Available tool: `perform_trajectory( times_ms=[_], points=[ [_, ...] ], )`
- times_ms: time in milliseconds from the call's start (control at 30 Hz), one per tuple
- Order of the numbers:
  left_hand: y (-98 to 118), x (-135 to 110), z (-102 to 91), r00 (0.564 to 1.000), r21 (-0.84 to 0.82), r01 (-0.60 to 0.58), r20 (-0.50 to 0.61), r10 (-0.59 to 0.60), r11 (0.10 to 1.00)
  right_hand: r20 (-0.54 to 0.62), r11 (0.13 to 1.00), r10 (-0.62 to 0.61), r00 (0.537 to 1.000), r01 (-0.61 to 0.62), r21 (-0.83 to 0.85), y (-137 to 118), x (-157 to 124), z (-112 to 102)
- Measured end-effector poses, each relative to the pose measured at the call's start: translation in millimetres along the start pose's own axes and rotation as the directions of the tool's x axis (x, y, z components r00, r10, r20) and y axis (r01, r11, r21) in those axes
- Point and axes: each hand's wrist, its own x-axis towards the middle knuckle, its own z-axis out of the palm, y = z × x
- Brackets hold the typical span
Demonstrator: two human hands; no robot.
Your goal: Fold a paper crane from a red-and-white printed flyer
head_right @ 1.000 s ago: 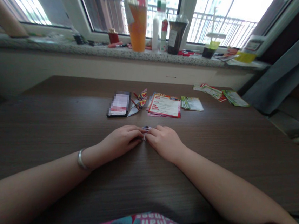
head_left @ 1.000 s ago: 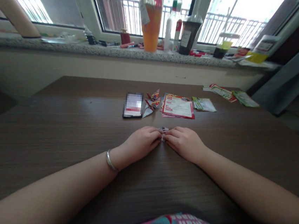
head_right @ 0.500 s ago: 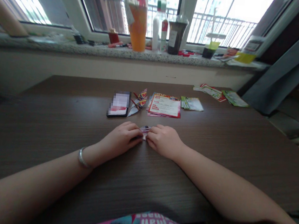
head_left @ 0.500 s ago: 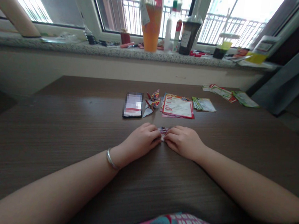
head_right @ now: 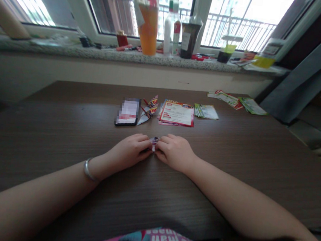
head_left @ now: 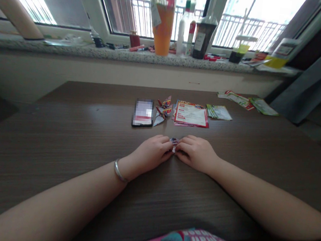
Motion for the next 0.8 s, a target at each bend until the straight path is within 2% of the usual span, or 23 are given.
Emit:
perform_trajectory(
  times_ms=[200,367,800],
  points=[
    [-2,0,1.2,0.999,0.003,0.047,0.012,-0.047,0.999,-0.009,1.0,-0.019,1.0,0.019,0.008,0,2,1],
    [-4,0,2.7,0.994,-0.078,0.103,0.028,-0.101,0.992,-0.011,0.999,-0.021,1.0,0.022,0.026,0,5,2],
    [-4,2,0.1,0.985,-0.168,0.173,0.046,-0.168,0.97,0.076,0.937,0.151,0.986,-0.167,0.305,9,9,13]
  ],
)
